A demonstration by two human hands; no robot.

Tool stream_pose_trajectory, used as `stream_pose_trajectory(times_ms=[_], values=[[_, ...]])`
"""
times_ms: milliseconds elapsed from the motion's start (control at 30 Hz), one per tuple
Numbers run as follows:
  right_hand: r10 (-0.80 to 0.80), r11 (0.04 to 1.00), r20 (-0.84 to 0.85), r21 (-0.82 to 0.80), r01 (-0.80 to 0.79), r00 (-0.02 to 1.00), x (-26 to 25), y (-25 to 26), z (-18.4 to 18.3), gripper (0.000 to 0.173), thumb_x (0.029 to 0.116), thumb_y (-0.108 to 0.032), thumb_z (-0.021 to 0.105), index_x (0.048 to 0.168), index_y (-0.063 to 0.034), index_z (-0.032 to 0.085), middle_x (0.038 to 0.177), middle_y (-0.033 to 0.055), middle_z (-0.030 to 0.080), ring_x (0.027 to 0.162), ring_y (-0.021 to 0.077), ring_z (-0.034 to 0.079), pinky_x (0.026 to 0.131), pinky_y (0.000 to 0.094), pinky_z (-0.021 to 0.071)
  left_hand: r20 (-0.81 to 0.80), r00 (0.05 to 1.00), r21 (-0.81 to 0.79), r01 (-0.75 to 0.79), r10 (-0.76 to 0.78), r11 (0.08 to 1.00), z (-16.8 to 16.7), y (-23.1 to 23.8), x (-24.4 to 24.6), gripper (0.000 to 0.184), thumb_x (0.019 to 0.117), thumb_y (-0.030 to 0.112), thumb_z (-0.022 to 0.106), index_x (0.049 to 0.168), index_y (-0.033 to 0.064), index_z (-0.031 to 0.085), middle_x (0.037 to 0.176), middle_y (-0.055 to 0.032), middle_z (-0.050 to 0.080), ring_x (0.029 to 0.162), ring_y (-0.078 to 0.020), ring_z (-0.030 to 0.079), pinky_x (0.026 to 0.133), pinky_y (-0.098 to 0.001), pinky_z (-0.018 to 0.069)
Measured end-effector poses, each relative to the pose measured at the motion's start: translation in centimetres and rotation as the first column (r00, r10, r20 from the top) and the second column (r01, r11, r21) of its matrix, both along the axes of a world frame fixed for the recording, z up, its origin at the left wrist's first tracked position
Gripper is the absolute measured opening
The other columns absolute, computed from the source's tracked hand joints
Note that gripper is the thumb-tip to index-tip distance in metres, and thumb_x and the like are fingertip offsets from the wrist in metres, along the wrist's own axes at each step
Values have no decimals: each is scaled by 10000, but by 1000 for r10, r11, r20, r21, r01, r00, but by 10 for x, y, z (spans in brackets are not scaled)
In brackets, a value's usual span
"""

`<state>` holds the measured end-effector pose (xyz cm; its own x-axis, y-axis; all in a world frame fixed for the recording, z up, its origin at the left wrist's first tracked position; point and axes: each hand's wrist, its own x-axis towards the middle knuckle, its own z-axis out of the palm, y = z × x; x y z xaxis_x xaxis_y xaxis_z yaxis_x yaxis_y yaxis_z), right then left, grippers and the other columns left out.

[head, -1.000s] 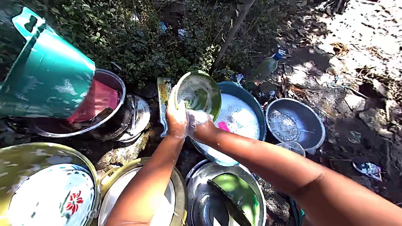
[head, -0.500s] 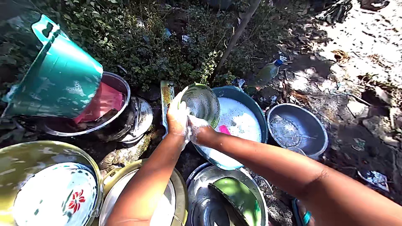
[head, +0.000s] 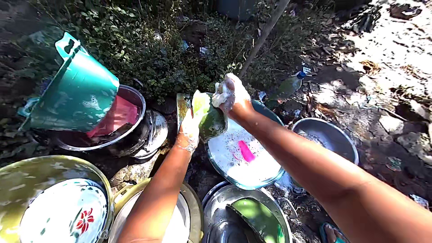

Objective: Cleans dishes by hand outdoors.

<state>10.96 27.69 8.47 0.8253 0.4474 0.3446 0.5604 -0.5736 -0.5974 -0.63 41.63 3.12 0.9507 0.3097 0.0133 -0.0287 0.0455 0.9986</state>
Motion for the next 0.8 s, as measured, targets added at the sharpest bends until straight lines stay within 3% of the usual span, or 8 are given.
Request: stream_pose_trajectory(times_ms=[133, 233, 333, 433, 533, 633, 700, 800], values=[[240, 947, 119, 192, -259, 964, -78, 4, -43, 500, 884, -224, 728, 1340, -47, 623, 1391, 174, 594, 1331, 295, 535, 1130, 502, 434, -11, 999, -81, -50, 50, 995, 4, -6, -4, 352, 1115, 250, 373, 1417, 128, 507, 1210, -17, 651, 1056, -58, 624, 929, -290, 532], [312, 940, 262, 56, -337, 913, -72, 13, -39, 472, 942, -304, 635, 1377, -124, 660, 1452, 133, 600, 1414, 324, 482, 1173, 574, 329, 33, 999, -106, 2, 1, 994, 11, -9, -13, 232, 1076, 59, 340, 1188, 54, 543, 942, 43, 595, 857, 39, 570, 792, -158, 496], [263, 930, -88, -243, -276, 961, -14, 20, 10, 486, 1000, -270, 534, 1483, -223, 568, 1524, 68, 542, 1364, 297, 529, 1058, 628, 408, 169, 984, 343, -13, -48, 939, 3, -2, -8, 281, 1040, 90, 473, 1234, -49, 622, 1094, -112, 691, 1000, -64, 647, 930, -261, 528], [0, 926, -477, -331, -180, 879, 21, 17, 46, 403, 1090, -232, 433, 1464, -206, 580, 1417, 131, 615, 1316, 328, 565, 1076, 605, 417, 240, 970, 452, -82, -32, 888, 9, -11, -8, 252, 1059, 143, 492, 1123, -24, 670, 1008, -104, 677, 951, -97, 641, 895, -286, 526], [-127, 983, -263, -159, 87, 956, -13, 12, 18, 302, 1021, -306, 580, 1205, -111, 719, 1215, 134, 707, 1201, 316, 634, 999, 601, 481, 276, 958, 310, -169, 82, 936, -5, -24, 0, 255, 1063, 111, 480, 1156, -43, 660, 1040, -111, 676, 979, -109, 641, 916, -292, 526], [-69, 970, 124, 241, 37, 990, -80, 14, -35, 314, 897, -151, 699, 1183, -22, 703, 1260, 182, 679, 1242, 350, 611, 1046, 575, 465, 193, 959, -88, -192, 206, 977, -13, -27, 4, 306, 1094, 142, 416, 1340, 2, 532, 1192, -72, 649, 1083, -90, 633, 973, -295, 532], [29, 909, 21, 416, -35, 999, -83, -1, -58, 474, 963, -121, 590, 1429, -39, 574, 1544, 145, 498, 1457, 268, 435, 1218, 480, 333, 71, 957, -262, -255, 282, 931, 1, -19, 3, 420, 1117, 292, 386, 1473, 98, 494, 1363, -66, 619, 1221, -145, 605, 1042, -381, 513], [22, 867, -244, 488, 103, 970, -26, -30, -70, 467, 1022, -166, 510, 1460, -4, 529, 1505, 162, 531, 1376, 196, 522, 1151, 369, 431, 38, 980, -190, -186, 197, 964, 6, -5, -11, 463, 1122, 348, 337, 1534, 168, 445, 1500, -32, 537, 1351, -155, 528, 1119, -416, 465]])
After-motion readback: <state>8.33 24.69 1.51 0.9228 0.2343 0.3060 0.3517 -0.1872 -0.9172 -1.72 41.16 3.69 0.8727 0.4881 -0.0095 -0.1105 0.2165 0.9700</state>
